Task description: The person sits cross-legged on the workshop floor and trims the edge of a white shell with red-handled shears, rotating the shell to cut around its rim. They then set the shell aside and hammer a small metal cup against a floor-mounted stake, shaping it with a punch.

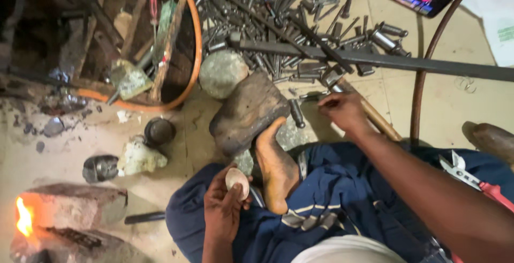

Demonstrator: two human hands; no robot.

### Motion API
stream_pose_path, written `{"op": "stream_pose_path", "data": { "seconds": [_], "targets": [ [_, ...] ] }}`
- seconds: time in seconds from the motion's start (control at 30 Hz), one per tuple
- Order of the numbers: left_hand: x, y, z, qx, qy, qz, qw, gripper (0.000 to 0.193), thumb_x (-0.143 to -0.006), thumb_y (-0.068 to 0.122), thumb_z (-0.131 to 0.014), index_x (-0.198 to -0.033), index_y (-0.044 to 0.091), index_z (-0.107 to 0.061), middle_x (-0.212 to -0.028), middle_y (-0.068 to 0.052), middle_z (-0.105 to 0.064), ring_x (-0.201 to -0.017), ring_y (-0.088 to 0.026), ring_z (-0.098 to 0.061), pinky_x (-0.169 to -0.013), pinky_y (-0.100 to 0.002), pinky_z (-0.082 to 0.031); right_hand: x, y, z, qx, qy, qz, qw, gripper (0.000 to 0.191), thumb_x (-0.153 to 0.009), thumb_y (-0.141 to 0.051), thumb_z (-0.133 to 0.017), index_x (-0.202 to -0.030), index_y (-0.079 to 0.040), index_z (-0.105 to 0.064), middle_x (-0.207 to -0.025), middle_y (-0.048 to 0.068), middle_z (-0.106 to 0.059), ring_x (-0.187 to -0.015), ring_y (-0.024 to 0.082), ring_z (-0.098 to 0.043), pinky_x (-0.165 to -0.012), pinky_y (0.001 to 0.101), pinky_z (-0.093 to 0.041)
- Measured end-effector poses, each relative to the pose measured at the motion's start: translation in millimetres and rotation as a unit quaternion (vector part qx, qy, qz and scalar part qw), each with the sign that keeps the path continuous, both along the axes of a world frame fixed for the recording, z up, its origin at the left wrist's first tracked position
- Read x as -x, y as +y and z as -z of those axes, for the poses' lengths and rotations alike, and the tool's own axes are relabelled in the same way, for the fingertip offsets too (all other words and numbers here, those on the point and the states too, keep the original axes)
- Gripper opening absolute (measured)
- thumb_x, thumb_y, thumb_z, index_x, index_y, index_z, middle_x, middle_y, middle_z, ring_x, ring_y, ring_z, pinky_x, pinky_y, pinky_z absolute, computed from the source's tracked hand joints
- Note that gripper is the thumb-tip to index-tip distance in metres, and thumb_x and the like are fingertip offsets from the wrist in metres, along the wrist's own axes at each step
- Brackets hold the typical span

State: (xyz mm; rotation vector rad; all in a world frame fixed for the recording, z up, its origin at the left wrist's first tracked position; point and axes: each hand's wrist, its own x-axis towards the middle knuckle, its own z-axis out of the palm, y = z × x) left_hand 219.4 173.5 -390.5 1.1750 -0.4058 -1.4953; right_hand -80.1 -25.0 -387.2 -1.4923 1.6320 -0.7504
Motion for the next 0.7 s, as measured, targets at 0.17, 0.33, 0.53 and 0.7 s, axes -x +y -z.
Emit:
{"op": "stream_pose_path", "data": {
  "seconds": [0.17,0.33,0.53,0.7],
  "targets": [
    [-1,-8,3,0.02,0.02,0.01,1.0,0.05,-0.091,-0.001,-0.061,-0.14,-0.004,-0.051,-0.106,-0.021,-0.072,-0.068,-0.021,-0.068,-0.052,-0.029,-0.053,-33,-30,5,0.011,0.172,-0.017,0.985,0.016,-0.076,-0.016,-0.086,-0.092,-0.015,-0.084,-0.087,0.01,-0.078,-0.073,0.023,-0.071,-0.069,0.0361,-0.058],
    [-6,-12,13,0.008,0.058,0.014,0.998,0.057,-0.089,-0.003,-0.057,-0.145,-0.001,-0.046,-0.115,-0.024,-0.07,-0.075,-0.024,-0.071,-0.057,-0.031,-0.057,12,-39,-11,-0.124,-0.037,0.042,0.991,0.02,-0.07,-0.006,-0.084,-0.089,-0.009,-0.081,-0.082,0.007,-0.079,-0.07,0.019,-0.075,-0.065,0.0322,-0.063],
    [-7,-7,45,0.061,0.034,0.032,0.997,0.069,-0.086,-0.01,-0.058,-0.152,0.0,-0.041,-0.125,-0.025,-0.065,-0.091,-0.031,-0.073,-0.071,-0.041,-0.063,198,-20,-61,0.002,0.362,0.016,0.932,0.016,-0.077,-0.016,-0.089,-0.087,-0.006,-0.082,-0.079,0.012,-0.075,-0.064,0.023,-0.067,-0.06,0.0373,-0.055],
    [-1,-13,54,0.086,0.019,0.086,0.992,0.075,-0.083,-0.015,-0.057,-0.153,0.003,-0.037,-0.132,-0.027,-0.063,-0.102,-0.037,-0.074,-0.08,-0.046,-0.063,278,31,-61,-0.183,0.139,0.22,0.948,0.014,-0.08,-0.007,-0.079,-0.093,-0.003,-0.082,-0.081,0.011,-0.077,-0.07,0.022,-0.07,-0.054,0.041,-0.058]
  ]
}}
